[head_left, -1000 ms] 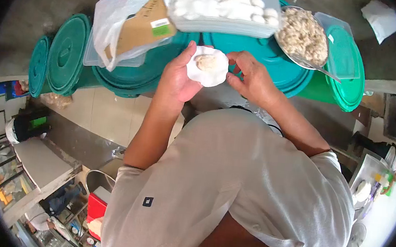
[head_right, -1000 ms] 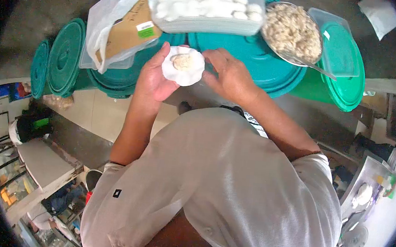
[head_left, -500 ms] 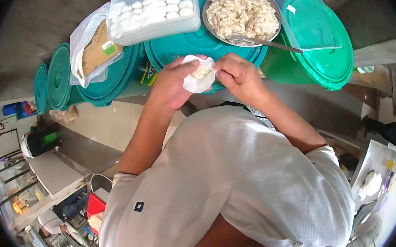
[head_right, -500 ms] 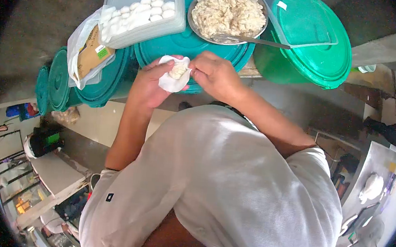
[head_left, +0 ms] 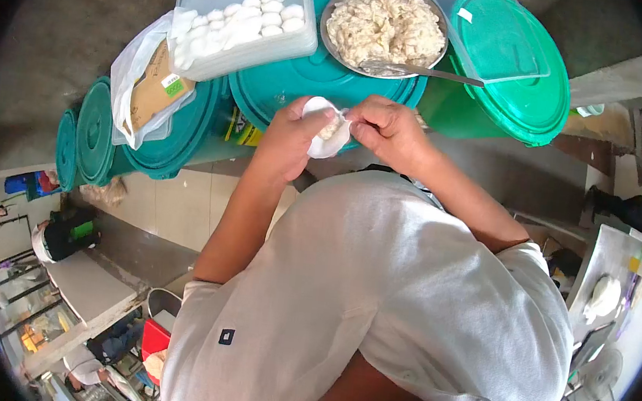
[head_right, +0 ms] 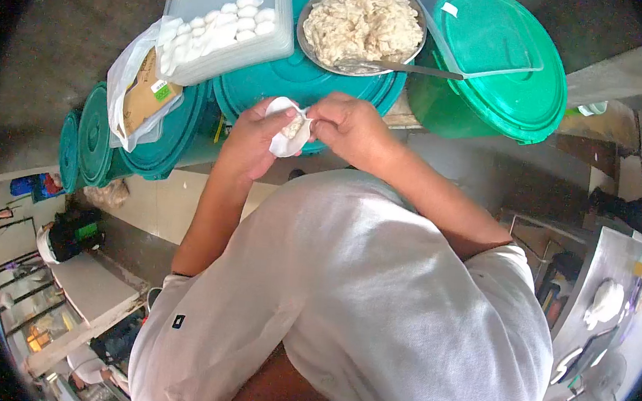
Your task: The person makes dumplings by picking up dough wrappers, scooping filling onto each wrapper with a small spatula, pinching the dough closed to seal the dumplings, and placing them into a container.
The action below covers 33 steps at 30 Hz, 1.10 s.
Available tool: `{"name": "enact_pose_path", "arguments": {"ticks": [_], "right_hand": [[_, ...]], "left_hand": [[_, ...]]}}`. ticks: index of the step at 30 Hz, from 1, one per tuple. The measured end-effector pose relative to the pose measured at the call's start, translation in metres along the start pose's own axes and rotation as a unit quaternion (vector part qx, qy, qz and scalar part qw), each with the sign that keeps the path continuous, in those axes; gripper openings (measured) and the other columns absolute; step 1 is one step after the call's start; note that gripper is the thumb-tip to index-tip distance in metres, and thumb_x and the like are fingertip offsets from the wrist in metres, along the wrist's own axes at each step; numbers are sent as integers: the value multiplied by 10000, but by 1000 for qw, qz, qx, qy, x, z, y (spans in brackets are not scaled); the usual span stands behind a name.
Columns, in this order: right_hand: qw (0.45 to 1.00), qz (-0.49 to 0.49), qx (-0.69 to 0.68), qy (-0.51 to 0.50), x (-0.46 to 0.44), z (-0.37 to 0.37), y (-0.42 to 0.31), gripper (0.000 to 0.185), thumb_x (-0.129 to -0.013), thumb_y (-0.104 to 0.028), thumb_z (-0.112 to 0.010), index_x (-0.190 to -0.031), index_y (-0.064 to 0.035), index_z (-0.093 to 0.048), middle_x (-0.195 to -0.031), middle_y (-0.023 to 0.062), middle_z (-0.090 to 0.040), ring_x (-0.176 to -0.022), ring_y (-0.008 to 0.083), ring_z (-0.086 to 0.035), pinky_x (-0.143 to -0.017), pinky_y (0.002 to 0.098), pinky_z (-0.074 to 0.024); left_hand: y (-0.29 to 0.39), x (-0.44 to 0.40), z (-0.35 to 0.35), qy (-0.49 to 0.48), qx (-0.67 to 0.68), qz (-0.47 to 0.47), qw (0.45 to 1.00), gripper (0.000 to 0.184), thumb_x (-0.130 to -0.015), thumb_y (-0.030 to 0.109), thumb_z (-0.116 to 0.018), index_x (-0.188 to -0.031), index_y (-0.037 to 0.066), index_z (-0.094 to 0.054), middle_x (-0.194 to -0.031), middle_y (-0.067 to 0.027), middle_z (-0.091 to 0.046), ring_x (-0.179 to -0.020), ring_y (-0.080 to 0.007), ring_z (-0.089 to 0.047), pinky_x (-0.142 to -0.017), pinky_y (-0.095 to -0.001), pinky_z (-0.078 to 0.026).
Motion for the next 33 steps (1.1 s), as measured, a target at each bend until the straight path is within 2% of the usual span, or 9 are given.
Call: {"name": "enact_pose_path", "arguments": {"ticks": [2, 4, 8, 17, 20, 23, 29, 31, 33], "right_hand": [[1000, -15, 10, 8, -2, 0, -3, 129, -900, -47, -642, -1020, 1, -651, -888, 48, -613, -799, 114, -600, -702, 259, -491], [974, -149, -172, 16, -2, -5, 12, 140, -891, -49, -647, -1023, -3, -649, -854, 47, -607, -780, 102, -574, -700, 266, -485], [976, -153, -158, -4, 0, -7, 21, 133, -885, -40, -641, -1014, -5, -649, -836, 47, -602, -777, 96, -560, -696, 270, -480], [999, 22, 40, 0, -3, -8, 7, 99, -887, -34, -626, -976, -2, -653, -843, 48, -601, -766, 105, -563, -669, 267, -467], [984, -145, -103, -6, 0, -12, 25, 94, -888, -27, -622, -971, 0, -655, -849, 43, -596, -758, 97, -551, -652, 263, -458], [994, -93, -54, -6, -1, -12, 26, 157, -835, -106, -633, -942, 5, -659, -850, 154, -650, -755, 272, -628, -721, 374, -500], [993, -82, -78, 31, 5, -11, 38, 129, -825, -84, -631, -916, 1, -664, -818, 150, -642, -750, 258, -627, -696, 366, -494], [999, 8, 33, 6, 4, -10, 25, 97, -860, -34, -653, -945, 13, -654, -818, 39, -584, -734, 92, -537, -640, 255, -452], [998, -65, 2, 8, 3, -8, 22, 100, -857, -36, -651, -944, 12, -654, -825, 42, -592, -735, 94, -543, -641, 257, -454]], "left_hand": [[3, 0, -3, -14, -25, 1, 1000, 259, -940, 172, -607, -1124, -9, -589, -1016, -140, -684, -802, -236, -698, -585, -316, -545], [4, -1, -7, -36, -23, -3, 999, 268, -942, 178, -607, -1128, -12, -576, -991, -130, -688, -793, -230, -698, -561, -296, -526], [3, -3, -9, -44, -38, -3, 998, 268, -943, 187, -607, -1122, -11, -578, -975, -123, -690, -775, -222, -696, -556, -286, -519], [0, -6, -1, 19, -150, -6, 988, 240, -918, 211, -632, -1050, 11, -651, -895, -77, -692, -713, -149, -676, -528, -248, -488], [1, -3, -1, 35, -153, 3, 988, 240, -917, 224, -637, -1040, 20, -667, -879, -64, -693, -719, -135, -674, -540, -241, -490], [-3, -5, -3, 1, -173, 16, 985, 249, -935, 194, -630, -1080, -8, -634, -909, -97, -697, -728, -173, -692, -524, -257, -494], [-2, 1, -4, 15, -56, 33, 998, 308, -946, 209, -606, -1132, -36, -620, -942, -103, -692, -721, -153, -679, -557, -246, -519], [-7, -1, -2, 7, -104, 38, 994, 268, -956, 169, -584, -1136, -29, -605, -960, -120, -684, -726, -184, -693, -563, -244, -535], [-9, -2, -4, 10, -118, 31, 992, 265, -956, 160, -581, -1141, -29, -603, -962, -121, -683, -724, -186, -694, -567, -246, -539]]}}
Point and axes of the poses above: each hand's wrist, its own x-axis away from the middle knuckle, its own z-axis out of the back of the hand, y = z × x, the point moved 7 cm from there along -x, towards the middle knuckle
